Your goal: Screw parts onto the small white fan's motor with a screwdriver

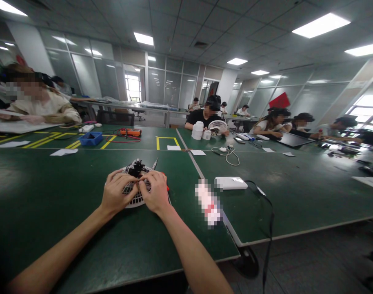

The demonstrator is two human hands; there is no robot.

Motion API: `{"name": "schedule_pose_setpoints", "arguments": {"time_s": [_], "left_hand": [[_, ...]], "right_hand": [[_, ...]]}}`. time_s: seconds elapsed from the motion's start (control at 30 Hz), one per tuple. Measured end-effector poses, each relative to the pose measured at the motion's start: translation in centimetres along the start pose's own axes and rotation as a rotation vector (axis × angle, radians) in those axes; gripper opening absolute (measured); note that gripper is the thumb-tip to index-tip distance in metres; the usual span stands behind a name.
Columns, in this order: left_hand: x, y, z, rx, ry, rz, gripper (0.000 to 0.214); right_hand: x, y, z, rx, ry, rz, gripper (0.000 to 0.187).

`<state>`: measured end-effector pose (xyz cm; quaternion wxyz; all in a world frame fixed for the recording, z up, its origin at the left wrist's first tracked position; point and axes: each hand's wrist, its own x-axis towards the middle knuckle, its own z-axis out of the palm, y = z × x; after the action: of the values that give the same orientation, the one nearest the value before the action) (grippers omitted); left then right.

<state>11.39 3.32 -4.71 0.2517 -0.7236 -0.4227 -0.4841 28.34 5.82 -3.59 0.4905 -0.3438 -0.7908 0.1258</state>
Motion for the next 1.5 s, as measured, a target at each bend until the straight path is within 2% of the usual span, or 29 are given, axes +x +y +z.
{"name": "schedule_pose_setpoints", "arguments": {"time_s": [0.1,0.23,0.33,0.4,0.5,0.63,0.7,0.8,1.07,1.2,1.3,1.4,1.5], "left_hand": [[0.0,-0.1,-0.1,-0.001,0.014,-0.011,0.009],[-0.2,-0.1,-0.1,-0.018,0.015,-0.067,0.011],[-0.2,0.0,-0.1,-0.031,0.039,-0.046,0.012],[-0.1,0.2,-0.1,-0.035,0.05,-0.022,0.013],[0.0,0.2,-0.2,-0.047,0.053,-0.014,0.014],[0.0,0.2,-0.3,-0.057,0.048,-0.039,0.013],[0.0,0.2,-0.4,-0.062,0.036,-0.047,0.015],[0.0,0.2,-0.5,-0.071,0.036,-0.036,0.017],[-0.3,-0.3,-0.2,-0.055,0.006,-0.015,0.008],[-0.3,-0.5,-0.1,-0.007,0.066,0.044,0.005],[-0.3,-0.6,-0.1,0.034,0.108,0.063,0.007],[-0.3,-0.6,-0.1,0.032,0.108,0.054,0.008],[-0.4,-0.6,-0.1,0.008,0.102,0.046,0.01]], "right_hand": [[0.4,0.6,-0.6,-0.03,0.071,0.058,0.015],[1.1,2.3,-1.8,-0.05,0.207,0.243,0.018],[1.5,3.8,-2.6,-0.032,0.262,0.384,0.024],[1.7,4.6,-3.0,-0.045,0.214,0.486,0.034],[1.8,5.0,-3.4,-0.154,0.06,0.596,0.041],[1.7,4.7,-3.3,-0.292,-0.218,0.676,0.039],[1.6,4.4,-3.3,-0.32,-0.318,0.704,0.037],[1.6,4.4,-3.2,-0.317,-0.357,0.7,0.036],[1.5,5.1,-3.4,-0.261,-0.356,0.69,0.056],[1.7,5.8,-3.7,-0.221,-0.261,0.707,0.059],[2.2,6.4,-4.1,-0.062,-0.035,0.776,0.053],[2.9,6.5,-4.3,0.365,0.226,0.91,0.05],[3.2,5.8,-4.3,0.794,0.349,0.957,0.04]]}}
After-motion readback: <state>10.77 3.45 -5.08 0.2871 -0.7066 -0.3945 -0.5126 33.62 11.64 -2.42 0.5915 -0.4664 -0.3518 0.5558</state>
